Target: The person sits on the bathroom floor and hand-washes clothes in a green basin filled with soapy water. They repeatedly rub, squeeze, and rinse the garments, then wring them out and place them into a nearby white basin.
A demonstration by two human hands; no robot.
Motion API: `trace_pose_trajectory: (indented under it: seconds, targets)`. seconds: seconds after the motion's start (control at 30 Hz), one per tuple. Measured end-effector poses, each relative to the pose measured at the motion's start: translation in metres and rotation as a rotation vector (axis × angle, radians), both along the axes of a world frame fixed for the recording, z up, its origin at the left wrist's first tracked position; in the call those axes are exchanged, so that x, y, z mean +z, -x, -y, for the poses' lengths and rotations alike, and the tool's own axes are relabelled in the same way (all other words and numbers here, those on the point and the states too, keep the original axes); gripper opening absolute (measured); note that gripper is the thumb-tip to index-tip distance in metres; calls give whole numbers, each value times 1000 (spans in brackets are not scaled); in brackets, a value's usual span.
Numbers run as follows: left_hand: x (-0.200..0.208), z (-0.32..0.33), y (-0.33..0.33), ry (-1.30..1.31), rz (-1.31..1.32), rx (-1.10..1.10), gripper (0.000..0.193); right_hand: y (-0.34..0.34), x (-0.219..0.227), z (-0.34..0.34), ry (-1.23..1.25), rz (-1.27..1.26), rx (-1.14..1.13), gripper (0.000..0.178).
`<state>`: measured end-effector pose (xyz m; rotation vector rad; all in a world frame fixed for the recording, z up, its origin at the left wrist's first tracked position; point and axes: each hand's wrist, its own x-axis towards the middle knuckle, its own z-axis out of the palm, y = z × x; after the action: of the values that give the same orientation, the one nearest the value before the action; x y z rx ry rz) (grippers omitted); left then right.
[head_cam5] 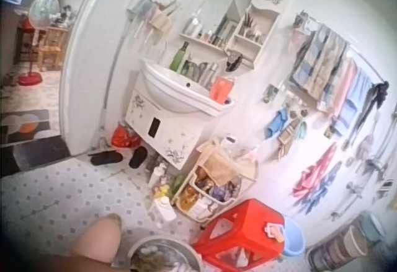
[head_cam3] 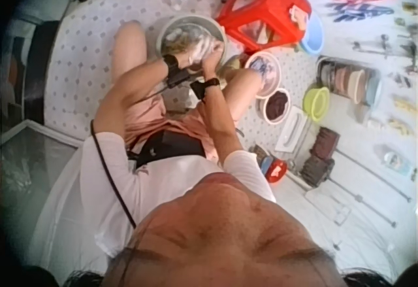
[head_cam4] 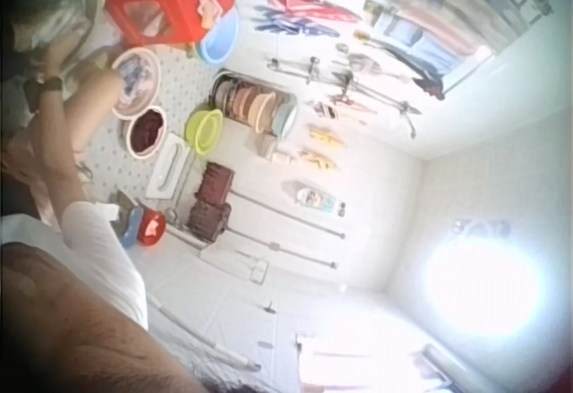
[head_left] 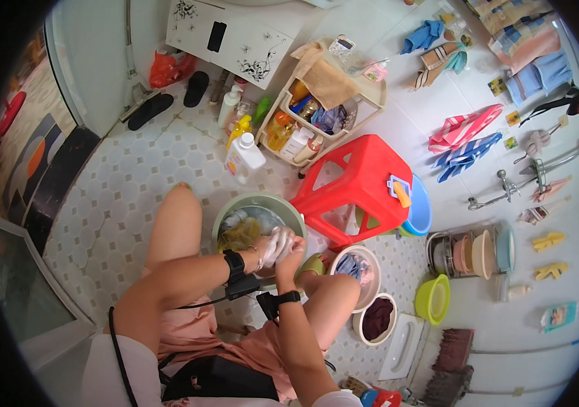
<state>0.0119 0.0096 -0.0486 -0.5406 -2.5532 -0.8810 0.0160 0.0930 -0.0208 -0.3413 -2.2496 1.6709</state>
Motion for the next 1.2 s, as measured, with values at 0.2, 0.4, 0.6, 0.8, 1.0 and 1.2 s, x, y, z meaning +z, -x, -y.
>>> trace_pose_trajectory:
  seconds: [0.2, 0.4, 0.6, 0.8, 1.0, 1.2]
  targets:
    - [54, 27, 5, -648, 993, 87, 65, 9, 35, -9, 813, 219, 170, 25]
    - [41, 25, 19, -961, 781, 208, 49, -6, 48, 8, 524, 83, 119, 16]
    - [26, 28, 19, -420, 611, 55, 29, -33, 66, 48, -86, -134, 107, 16]
    - [0, 6, 17, -1150, 1022, 98, 31, -18, 64, 30, -392, -73, 64, 20]
    - [39, 10, 16, -1531, 1218, 101, 30, -8, 46, 16, -413, -50, -4, 20]
    - [46, 23, 6, -931, 802, -170, 38, -26, 59, 34, -381, -120, 98, 18]
